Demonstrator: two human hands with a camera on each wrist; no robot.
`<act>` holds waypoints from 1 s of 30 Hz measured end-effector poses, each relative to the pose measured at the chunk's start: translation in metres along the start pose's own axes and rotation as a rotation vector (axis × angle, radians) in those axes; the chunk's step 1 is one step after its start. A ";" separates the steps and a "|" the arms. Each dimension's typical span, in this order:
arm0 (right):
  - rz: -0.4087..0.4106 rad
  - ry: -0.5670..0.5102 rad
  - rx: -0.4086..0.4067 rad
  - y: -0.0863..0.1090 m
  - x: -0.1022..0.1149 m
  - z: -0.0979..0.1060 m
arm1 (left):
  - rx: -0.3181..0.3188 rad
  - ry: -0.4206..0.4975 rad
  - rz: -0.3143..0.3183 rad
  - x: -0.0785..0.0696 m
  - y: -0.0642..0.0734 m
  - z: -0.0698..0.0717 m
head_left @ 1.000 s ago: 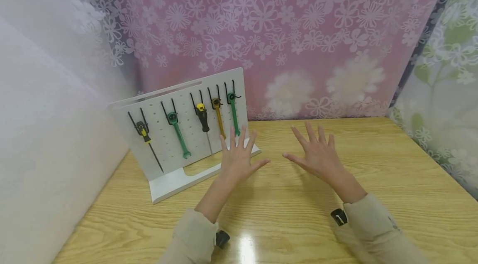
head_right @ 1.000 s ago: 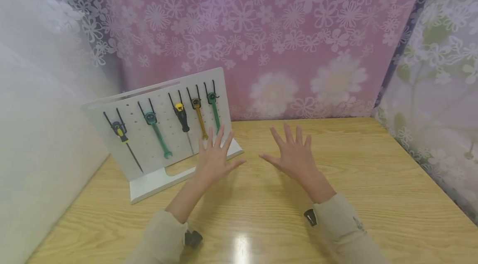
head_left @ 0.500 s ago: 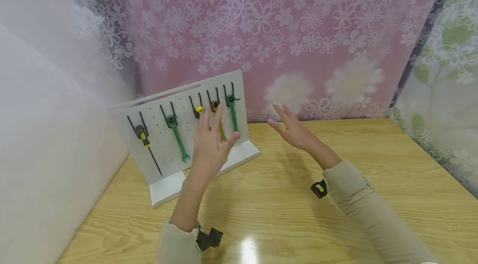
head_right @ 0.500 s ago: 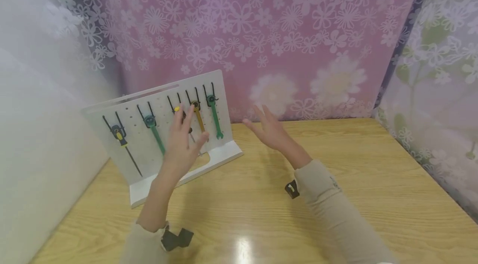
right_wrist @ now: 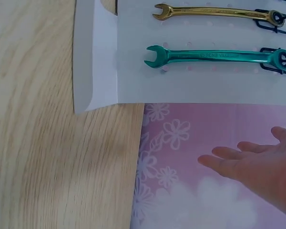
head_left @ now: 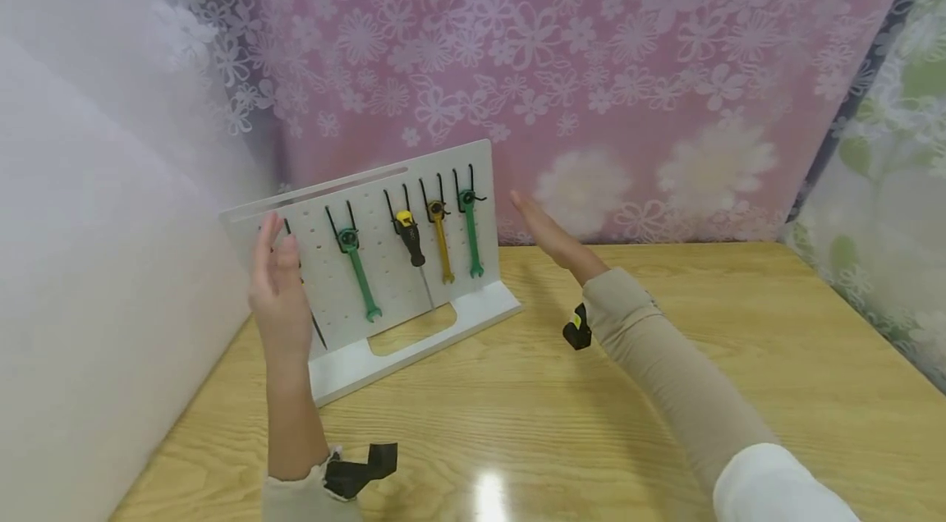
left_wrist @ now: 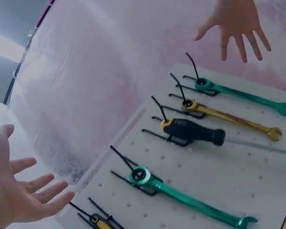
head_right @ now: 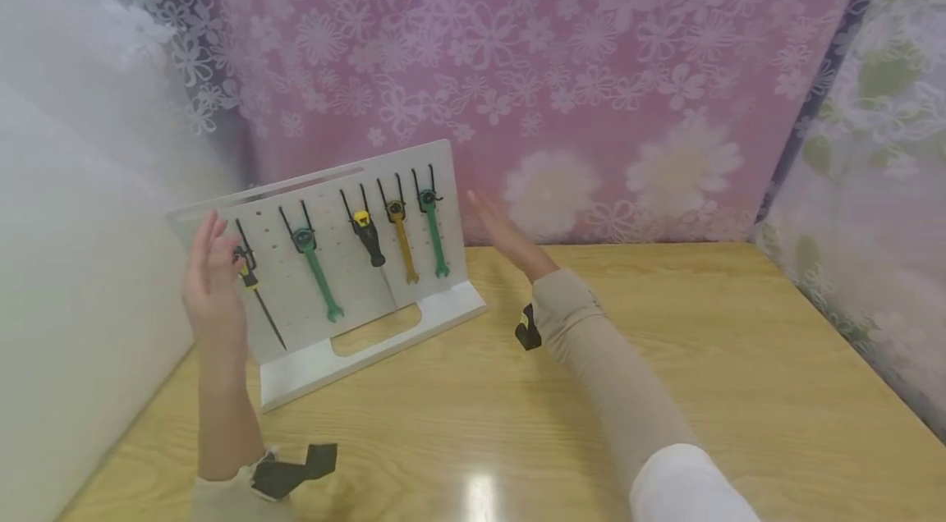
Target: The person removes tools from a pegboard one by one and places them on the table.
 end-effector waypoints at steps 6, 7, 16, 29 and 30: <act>-0.058 -0.119 0.019 -0.025 -0.001 -0.011 | -0.279 0.025 0.025 0.011 -0.013 0.040; -0.063 -0.138 0.017 -0.028 -0.001 -0.013 | -0.311 0.033 0.034 0.014 -0.015 0.045; -0.091 -0.263 -0.009 -0.045 -0.001 -0.024 | -0.271 0.157 0.275 0.053 -0.029 0.063; -0.067 -0.448 -0.116 -0.043 -0.010 -0.023 | -0.324 0.334 0.403 0.086 -0.043 0.063; -0.064 -0.469 -0.123 -0.043 -0.012 -0.023 | -0.329 0.355 0.413 0.089 -0.043 0.062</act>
Point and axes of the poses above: each hand's wrist, its own y-axis away from the middle knuckle, its own z-axis out of the back of the hand, x = y × z, the point moved 4 cm from there along -y, towards the middle knuckle, and after that the axes turned 5 degrees about y, right-handed, at the moved point
